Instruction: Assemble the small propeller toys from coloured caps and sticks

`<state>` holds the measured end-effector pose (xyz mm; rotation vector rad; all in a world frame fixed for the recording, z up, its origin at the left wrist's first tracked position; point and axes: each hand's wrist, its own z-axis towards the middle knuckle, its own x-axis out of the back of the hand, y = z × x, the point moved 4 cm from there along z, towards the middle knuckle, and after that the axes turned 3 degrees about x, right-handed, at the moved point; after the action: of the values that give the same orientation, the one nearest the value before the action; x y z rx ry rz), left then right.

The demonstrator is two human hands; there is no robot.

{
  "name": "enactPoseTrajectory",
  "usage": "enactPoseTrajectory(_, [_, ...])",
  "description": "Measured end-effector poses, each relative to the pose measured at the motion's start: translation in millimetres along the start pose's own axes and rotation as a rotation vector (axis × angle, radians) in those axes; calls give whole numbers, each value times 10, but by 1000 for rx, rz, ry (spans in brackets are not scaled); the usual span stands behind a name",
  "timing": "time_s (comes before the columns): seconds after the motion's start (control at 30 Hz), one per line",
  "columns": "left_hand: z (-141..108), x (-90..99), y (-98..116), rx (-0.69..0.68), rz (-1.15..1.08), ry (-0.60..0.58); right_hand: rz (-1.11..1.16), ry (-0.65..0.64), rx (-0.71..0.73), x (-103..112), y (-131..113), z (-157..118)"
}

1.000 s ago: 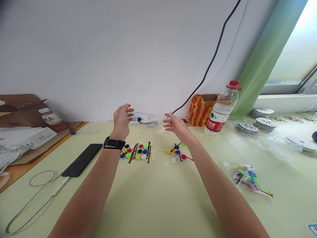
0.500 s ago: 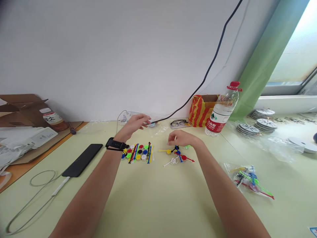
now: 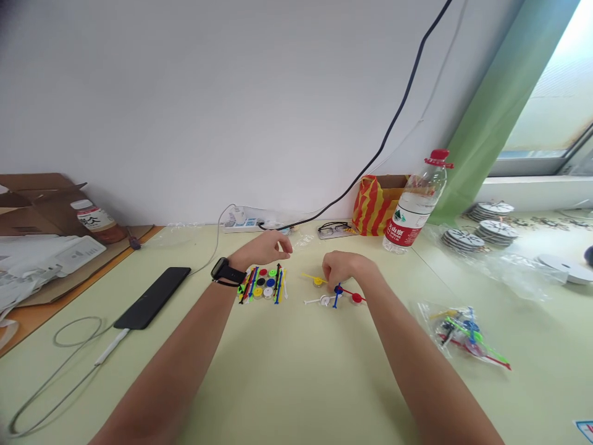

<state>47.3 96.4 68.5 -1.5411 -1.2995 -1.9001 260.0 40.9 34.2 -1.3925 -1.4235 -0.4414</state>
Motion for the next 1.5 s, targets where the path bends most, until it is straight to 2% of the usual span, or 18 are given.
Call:
enactPoseTrajectory(0.17, [8, -134, -61, 118, 130, -34, 24, 71, 125, 0, -106, 46])
enactPoseTrajectory(0.3, [-6, -227, -124, 186, 196, -95, 39, 91, 140, -12, -164, 76])
enactPoseTrajectory(0.57, [21, -313, -188, 187, 181, -155, 156, 288, 186, 95, -177, 49])
enactPoseTrajectory(0.7, [16, -297, -177, 161, 129, -149, 204, 371, 225, 116, -211, 55])
enactPoseTrajectory(0.8, [4, -213, -98, 118, 79, -110, 286, 454, 255, 149, -232, 64])
enactPoseTrajectory(0.9, [-26, -93, 82, 7, -63, -73, 514, 514, 288, 180, -238, 77])
enactPoseTrajectory(1.0, [-58, -5, 294, -155, -396, -67, 779, 549, 310, 189, -247, 95])
enactPoseTrajectory(1.17, [-22, 19, 353, -169, -485, 89, 1030, 601, 332, 141, -311, 162])
enactPoseTrajectory(1.27, [-4, 5, 319, -166, -478, 142, 988, 634, 285, 99, -332, 202])
enactPoseTrajectory(1.37, [-15, 11, 307, -184, -453, 171, 872, 644, 165, 69, -297, 205])
enactPoseTrajectory(1.43, [-19, -13, 305, -195, -424, 129, 761, 565, 80, 41, -259, 197])
enactPoseTrajectory(1.5, [-9, -75, 288, -192, -374, 57, 626, 434, 22, 3, -220, 188])
